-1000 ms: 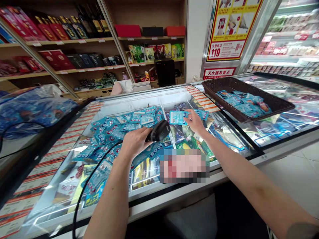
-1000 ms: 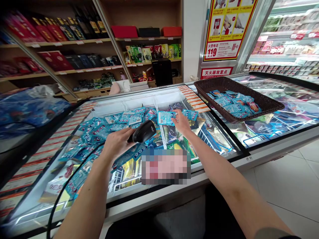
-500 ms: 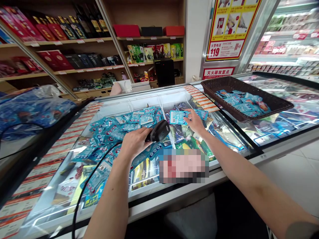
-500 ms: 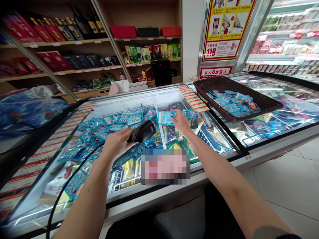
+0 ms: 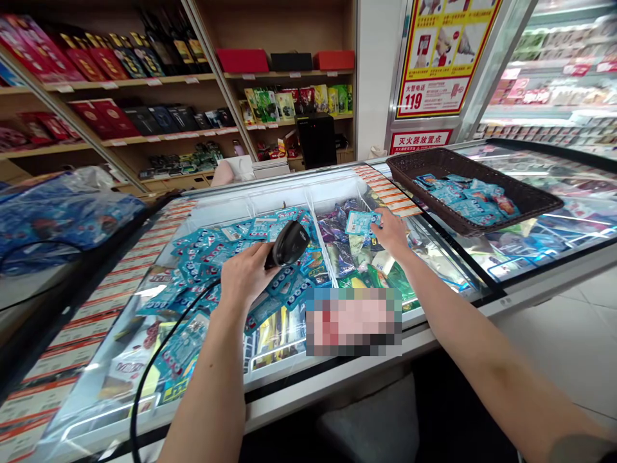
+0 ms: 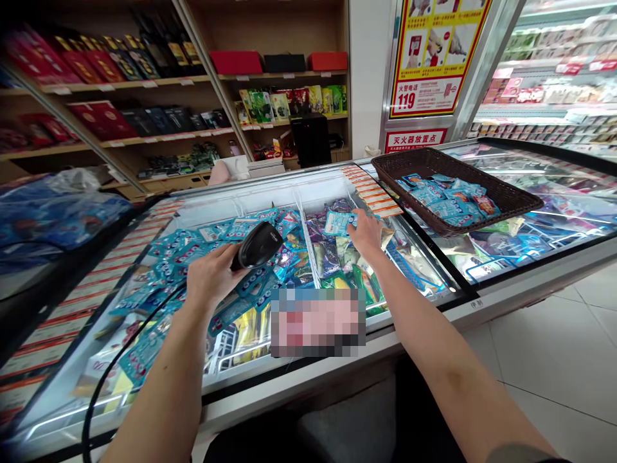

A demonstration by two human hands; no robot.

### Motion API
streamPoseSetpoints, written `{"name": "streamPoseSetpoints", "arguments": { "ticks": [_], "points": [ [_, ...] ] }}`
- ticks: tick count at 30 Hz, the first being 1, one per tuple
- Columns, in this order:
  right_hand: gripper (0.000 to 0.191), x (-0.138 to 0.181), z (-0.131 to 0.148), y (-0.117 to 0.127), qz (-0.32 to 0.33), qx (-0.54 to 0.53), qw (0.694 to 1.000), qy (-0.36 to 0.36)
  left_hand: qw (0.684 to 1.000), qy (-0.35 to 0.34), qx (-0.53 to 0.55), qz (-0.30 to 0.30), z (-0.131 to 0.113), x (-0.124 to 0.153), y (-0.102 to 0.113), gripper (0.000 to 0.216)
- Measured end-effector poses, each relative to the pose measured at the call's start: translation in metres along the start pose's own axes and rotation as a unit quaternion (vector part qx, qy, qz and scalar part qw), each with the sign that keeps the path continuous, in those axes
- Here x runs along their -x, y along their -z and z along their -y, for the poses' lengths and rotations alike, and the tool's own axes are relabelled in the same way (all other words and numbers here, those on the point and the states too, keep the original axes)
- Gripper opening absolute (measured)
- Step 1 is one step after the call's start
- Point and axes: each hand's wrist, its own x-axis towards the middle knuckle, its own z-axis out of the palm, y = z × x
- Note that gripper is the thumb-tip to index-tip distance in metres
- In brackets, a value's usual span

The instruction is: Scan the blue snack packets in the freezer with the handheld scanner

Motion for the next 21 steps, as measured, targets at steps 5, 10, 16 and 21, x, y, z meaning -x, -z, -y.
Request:
{"name": "streamPoseSetpoints", "arguments": {
  "ticks": [5, 10, 16, 21],
  "points": [
    [0.041, 0.0035, -0.0015, 0.0026, -0.007, 0.043, 0.999, 0.008, 1.0, 0.007, 0.003, 0.004, 0.0, -0.0001, -0.0011, 0.041],
    [0.043, 0.0065, 0.0022, 0.0048, 0.008, 0.06, 0.998, 0.009, 1.0, 0.02, -0.005, 0.009, -0.0003, -0.0002, -0.0006, 0.04],
    [0.042, 0.0102, 0.007, 0.0023, 0.058, 0.076, 0.991, 0.091, 0.998, 0.055, -0.004, 0.008, 0.0038, 0.0011, 0.0018, 0.039],
    [0.042, 0.0103, 0.0038, -0.0023, 0.047, 0.122, 0.986, 0.104, 0.997, 0.077, -0.017, 0.008, 0.0074, 0.0018, 0.0034, 0.041]
  ]
}}
